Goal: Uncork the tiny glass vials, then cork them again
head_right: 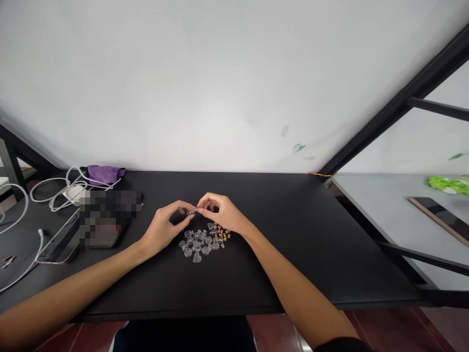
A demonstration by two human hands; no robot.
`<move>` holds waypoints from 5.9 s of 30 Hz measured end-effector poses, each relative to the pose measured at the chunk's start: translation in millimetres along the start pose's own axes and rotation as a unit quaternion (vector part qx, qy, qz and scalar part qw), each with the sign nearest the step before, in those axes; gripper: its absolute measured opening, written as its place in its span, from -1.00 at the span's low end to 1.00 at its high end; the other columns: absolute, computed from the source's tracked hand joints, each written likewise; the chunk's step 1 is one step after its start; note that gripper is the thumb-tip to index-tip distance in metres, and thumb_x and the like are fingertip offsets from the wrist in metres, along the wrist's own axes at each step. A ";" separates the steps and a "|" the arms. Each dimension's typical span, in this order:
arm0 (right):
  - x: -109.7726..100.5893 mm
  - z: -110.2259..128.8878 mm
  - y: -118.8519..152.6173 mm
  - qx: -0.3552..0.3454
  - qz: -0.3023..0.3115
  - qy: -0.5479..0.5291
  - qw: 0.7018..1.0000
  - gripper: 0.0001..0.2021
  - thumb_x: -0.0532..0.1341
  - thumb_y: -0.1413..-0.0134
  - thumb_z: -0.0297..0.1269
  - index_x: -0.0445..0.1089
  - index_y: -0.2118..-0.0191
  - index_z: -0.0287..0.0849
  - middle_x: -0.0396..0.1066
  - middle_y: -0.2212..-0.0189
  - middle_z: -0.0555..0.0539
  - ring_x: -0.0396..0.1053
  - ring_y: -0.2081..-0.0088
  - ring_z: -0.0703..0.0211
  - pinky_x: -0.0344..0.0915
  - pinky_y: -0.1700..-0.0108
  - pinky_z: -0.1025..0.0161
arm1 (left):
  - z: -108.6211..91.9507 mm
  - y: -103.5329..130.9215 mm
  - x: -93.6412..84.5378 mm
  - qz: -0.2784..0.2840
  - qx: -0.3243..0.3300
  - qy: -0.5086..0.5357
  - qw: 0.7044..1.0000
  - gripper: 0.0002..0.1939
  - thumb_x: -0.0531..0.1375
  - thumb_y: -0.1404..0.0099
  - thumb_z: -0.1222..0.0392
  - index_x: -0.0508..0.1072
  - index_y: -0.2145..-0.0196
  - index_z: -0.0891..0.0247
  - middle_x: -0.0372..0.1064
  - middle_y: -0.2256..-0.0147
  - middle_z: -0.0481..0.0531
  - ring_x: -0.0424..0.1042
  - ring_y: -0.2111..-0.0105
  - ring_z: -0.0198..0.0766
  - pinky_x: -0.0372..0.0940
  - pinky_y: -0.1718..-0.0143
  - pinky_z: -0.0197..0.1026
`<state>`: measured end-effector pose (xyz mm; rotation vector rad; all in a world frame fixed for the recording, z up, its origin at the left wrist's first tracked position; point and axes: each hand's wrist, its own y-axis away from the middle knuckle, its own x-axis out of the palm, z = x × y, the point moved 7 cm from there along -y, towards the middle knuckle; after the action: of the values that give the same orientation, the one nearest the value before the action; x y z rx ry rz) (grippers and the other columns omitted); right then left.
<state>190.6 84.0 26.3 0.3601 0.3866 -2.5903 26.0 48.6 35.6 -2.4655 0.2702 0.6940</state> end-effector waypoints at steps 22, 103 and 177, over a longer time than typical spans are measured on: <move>-41.6 -1.9 17.6 0.080 0.145 0.158 0.973 -0.79 0.34 -0.17 -0.09 0.59 0.27 -0.13 0.48 0.29 -0.07 0.33 0.29 0.15 0.29 0.23 0.19 | 4.1 0.9 0.6 -0.007 -0.001 -0.025 1.000 -0.84 0.27 -0.39 0.35 0.51 0.12 0.15 0.53 0.21 -0.08 0.47 0.25 -0.30 0.34 0.17 -0.25; -8.9 14.0 7.3 -0.009 -0.013 0.034 0.999 -0.78 0.34 -0.25 -0.10 0.54 0.09 -0.09 0.49 0.19 -0.11 0.45 0.19 0.07 0.44 0.07 0.07 | 6.0 -1.5 -2.6 -0.019 -0.035 0.063 0.997 -0.94 0.25 -0.42 0.26 0.49 0.15 0.18 0.52 0.22 -0.04 0.46 0.27 -0.30 0.32 0.20 -0.22; -52.1 -20.9 17.0 0.111 0.137 0.087 0.980 -0.80 0.33 -0.07 -0.23 0.48 0.19 -0.18 0.49 0.33 -0.05 0.35 0.32 0.18 0.23 0.26 0.22 | 26.9 11.8 -10.3 0.146 -0.012 -0.082 0.986 -0.79 0.26 -0.43 0.13 0.47 0.01 0.16 0.32 0.21 -0.01 0.34 0.26 -0.27 0.32 0.12 -0.19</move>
<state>247.0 99.1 20.2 0.6723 0.0969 -2.3405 2.1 54.5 16.6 -2.3973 0.5688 1.0204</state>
